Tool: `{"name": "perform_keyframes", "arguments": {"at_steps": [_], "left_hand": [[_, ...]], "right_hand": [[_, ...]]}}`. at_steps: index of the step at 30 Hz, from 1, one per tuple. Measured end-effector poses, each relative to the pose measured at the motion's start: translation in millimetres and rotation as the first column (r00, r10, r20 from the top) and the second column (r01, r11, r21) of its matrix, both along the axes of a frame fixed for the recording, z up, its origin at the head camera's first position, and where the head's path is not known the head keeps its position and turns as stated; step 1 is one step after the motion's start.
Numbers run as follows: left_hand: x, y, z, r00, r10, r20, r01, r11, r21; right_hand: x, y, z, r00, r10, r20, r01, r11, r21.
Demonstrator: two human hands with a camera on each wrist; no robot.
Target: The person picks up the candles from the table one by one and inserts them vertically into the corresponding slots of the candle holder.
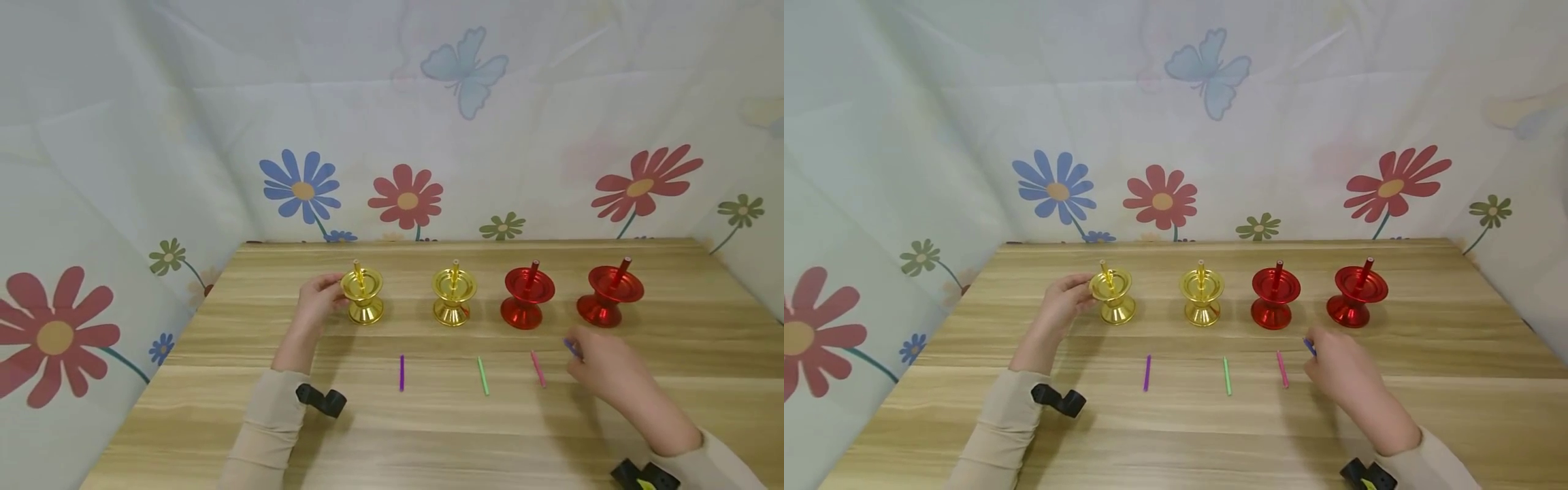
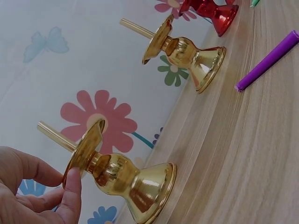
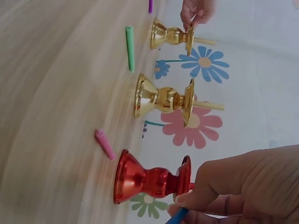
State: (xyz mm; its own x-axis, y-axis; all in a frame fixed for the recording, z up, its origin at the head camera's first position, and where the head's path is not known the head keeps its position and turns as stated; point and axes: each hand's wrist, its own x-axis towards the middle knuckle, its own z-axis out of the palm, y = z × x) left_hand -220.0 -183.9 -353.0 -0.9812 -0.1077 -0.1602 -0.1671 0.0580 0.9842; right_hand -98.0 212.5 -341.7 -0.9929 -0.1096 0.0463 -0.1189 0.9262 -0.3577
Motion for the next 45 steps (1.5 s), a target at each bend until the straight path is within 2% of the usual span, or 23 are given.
{"name": "perform_keyframes", "arguments": {"at_steps": [7,13,23,29,37,45], "left_hand": [[1.3,-1,-1.2,1.0,0.013,0.007,-0.013,1.0,0.007],[2.3,-1,-0.2,1.0,0.02,0.008,-0.021,1.0,0.016],[0.4,0,1.1,1.0,0.012,-0.008,-0.012,1.0,0.017],[0.8,1,2.6,1.0,0.0,-0.014,0.0,1.0,0.006],[1.8,0,1.9,1.0,-0.005,0.004,0.005,1.0,-0.002],[3.9,0,3.3,1.0,-0.006,0.006,0.006,1.0,-0.011]], "right_hand": [[-1.1,-16,10.6,0.998,0.018,-0.065,-0.022,0.997,-0.07],[-3.1,-28,20.4,0.991,0.049,-0.128,-0.061,0.994,-0.091],[-9.9,-42,40.0,0.968,0.072,-0.241,-0.1,0.989,-0.106],[-12.9,-53,46.8,0.961,0.079,-0.265,-0.115,0.985,-0.125],[-18.0,-69,51.8,0.961,0.055,-0.27,-0.112,0.973,-0.2],[-25.0,-86,57.3,0.95,0.074,-0.305,-0.141,0.968,-0.207]]}}
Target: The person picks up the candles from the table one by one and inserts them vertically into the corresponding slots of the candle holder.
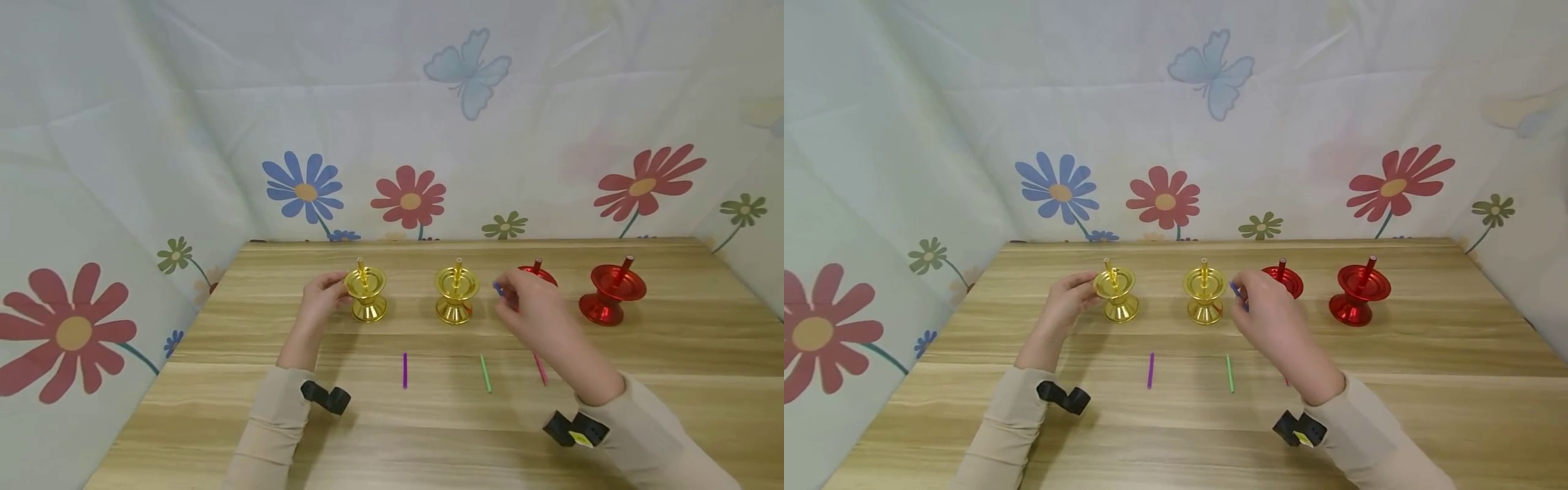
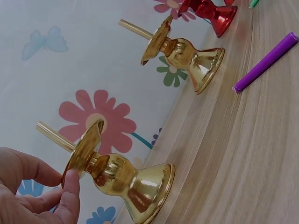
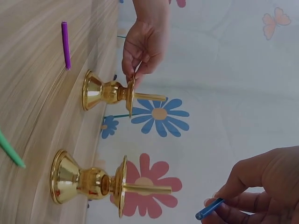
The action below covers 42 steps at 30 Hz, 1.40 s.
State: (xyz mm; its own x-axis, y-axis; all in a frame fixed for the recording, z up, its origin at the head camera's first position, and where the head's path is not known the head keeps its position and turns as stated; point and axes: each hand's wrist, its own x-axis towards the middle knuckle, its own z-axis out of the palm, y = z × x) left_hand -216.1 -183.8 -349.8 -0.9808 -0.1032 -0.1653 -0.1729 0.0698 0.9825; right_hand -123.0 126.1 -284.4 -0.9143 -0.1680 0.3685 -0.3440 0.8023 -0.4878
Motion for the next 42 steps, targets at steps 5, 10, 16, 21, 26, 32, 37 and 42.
{"name": "perform_keyframes", "arguments": {"at_steps": [5,10,16,21,26,32,37,42], "left_hand": [[-0.3,0,0.0,1.0,0.002,-0.003,-0.002,1.0,-0.001],[-0.2,2,0.8,1.0,0.001,-0.008,-0.001,1.0,0.005],[0.3,2,1.1,1.0,0.003,-0.019,-0.003,1.0,0.003],[0.8,2,1.6,1.0,-0.003,-0.019,0.003,1.0,0.005],[0.9,2,2.8,1.0,-0.001,-0.011,0.001,1.0,-0.001],[0.9,1,3.3,1.0,0.005,-0.006,-0.005,1.0,0.001],[1.2,0,3.2,1.0,0.011,-0.01,-0.011,1.0,-0.005],[1.8,-1,2.4,1.0,0.011,-0.01,-0.011,1.0,-0.006]], "right_hand": [[-3.9,-11,2.3,0.999,0.035,0.013,-0.034,0.999,-0.036],[-7.1,-18,3.7,0.999,0.045,0.002,-0.044,0.997,-0.069],[-11.7,-23,3.3,0.998,0.064,-0.007,-0.065,0.991,-0.12],[-17.8,-27,1.1,0.995,0.103,-0.013,-0.103,0.986,-0.132],[-23.1,-33,-0.3,0.991,0.129,-0.028,-0.131,0.982,-0.135],[-27.0,-43,0.8,0.99,0.135,-0.03,-0.138,0.979,-0.152],[-30.4,-53,3.5,0.988,0.147,-0.042,-0.152,0.974,-0.166],[-34.0,-62,3.3,0.987,0.158,-0.036,-0.162,0.972,-0.17]]}}
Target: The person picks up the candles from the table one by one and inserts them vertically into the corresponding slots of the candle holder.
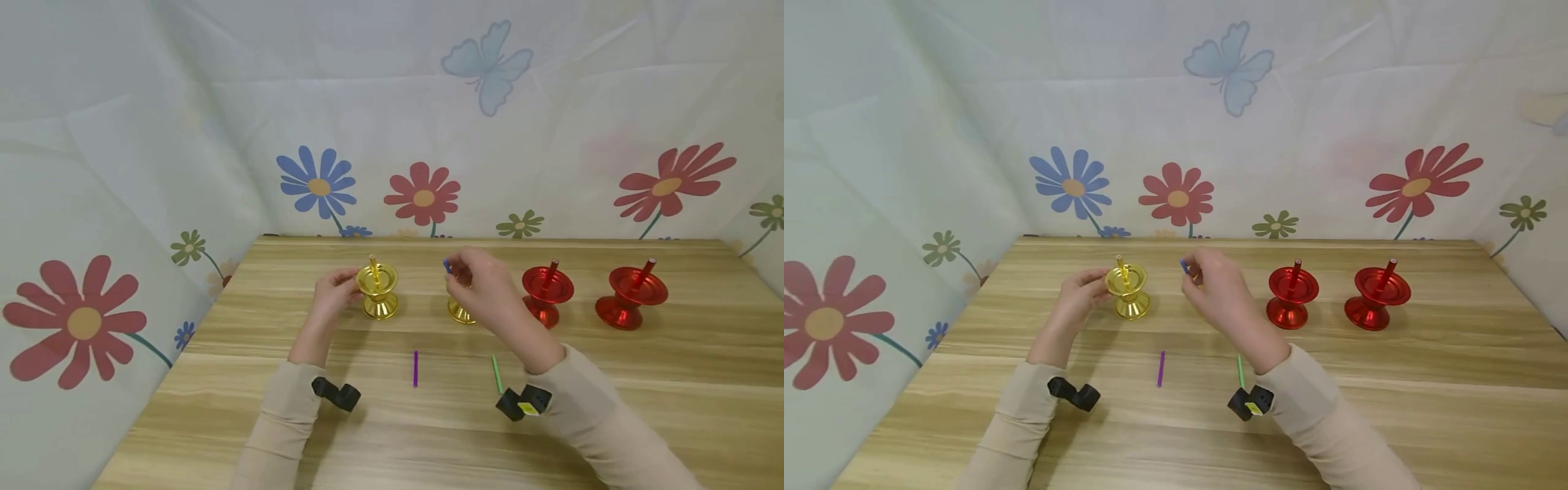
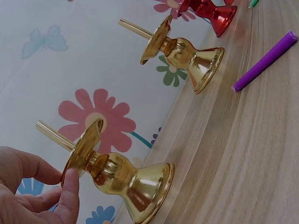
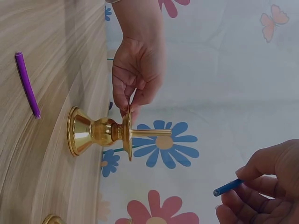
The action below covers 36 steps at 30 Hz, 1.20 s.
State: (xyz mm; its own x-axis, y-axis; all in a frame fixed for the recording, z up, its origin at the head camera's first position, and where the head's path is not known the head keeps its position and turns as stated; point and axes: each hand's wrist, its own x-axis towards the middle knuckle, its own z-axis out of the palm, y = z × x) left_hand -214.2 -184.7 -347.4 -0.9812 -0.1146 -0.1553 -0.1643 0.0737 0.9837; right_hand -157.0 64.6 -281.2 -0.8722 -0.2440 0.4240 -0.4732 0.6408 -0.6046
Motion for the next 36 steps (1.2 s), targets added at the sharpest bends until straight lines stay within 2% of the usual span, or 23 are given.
{"name": "perform_keyframes", "arguments": {"at_steps": [15,23,30,36], "left_hand": [[-1.5,3,-3.0,1.0,0.024,-0.001,-0.024,0.999,0.025],[-0.7,1,-2.3,0.999,0.034,0.009,-0.035,0.999,0.023],[-0.4,1,-0.1,0.999,0.042,0.015,-0.043,0.999,0.031],[-0.5,1,0.0,0.999,0.042,0.017,-0.043,0.998,0.038]], "right_hand": [[-13.2,-25,-1.0,0.996,0.069,-0.063,-0.072,0.996,-0.048],[-24.9,-39,-6.2,0.99,0.118,-0.082,-0.129,0.982,-0.14],[-42.0,-48,-10.1,0.985,0.17,-0.017,-0.169,0.96,-0.223],[-52.0,-57,-5.1,0.978,0.208,0.008,-0.2,0.951,-0.237]]}}
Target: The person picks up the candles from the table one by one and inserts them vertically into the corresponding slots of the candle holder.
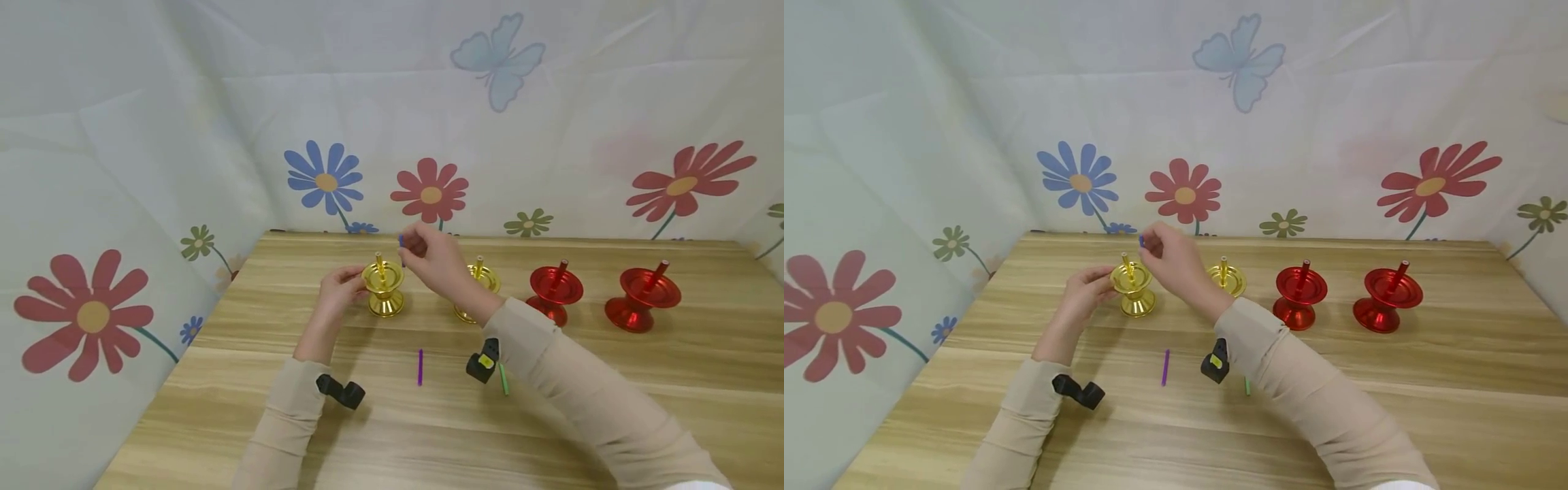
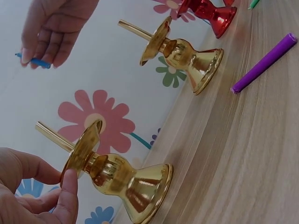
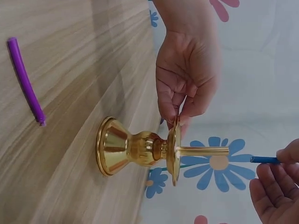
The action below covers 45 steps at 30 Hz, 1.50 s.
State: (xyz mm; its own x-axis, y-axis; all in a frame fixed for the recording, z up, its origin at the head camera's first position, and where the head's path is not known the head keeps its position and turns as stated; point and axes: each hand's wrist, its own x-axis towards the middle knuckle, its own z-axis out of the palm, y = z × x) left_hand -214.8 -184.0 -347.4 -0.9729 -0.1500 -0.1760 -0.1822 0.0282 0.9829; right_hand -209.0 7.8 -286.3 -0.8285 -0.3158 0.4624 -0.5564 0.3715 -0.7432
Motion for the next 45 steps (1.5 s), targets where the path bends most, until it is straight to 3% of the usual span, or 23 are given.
{"name": "perform_keyframes", "arguments": {"at_steps": [11,24,33,45], "left_hand": [[1.2,1,-2.1,1.0,-0.009,0.002,0.009,1.0,-0.006],[3.0,-3,-0.5,1.0,-0.008,-0.005,0.008,1.0,-0.015],[1.2,1,1.1,1.0,-0.023,-0.012,0.023,1.0,0.014],[1.0,0,-1.0,1.0,-0.014,-0.012,0.014,1.0,0.007]], "right_hand": [[-11.1,-13,4.7,1.0,0.006,-0.01,-0.007,1.0,-0.029],[-26.9,-33,4.7,0.997,0.006,0.081,-0.005,1.0,-0.015],[-31.4,-34,-2.9,0.998,0.003,0.061,-0.001,1.0,-0.026],[-35.0,-36,-4.4,1.0,0.017,0.002,-0.017,0.999,0.032]]}}
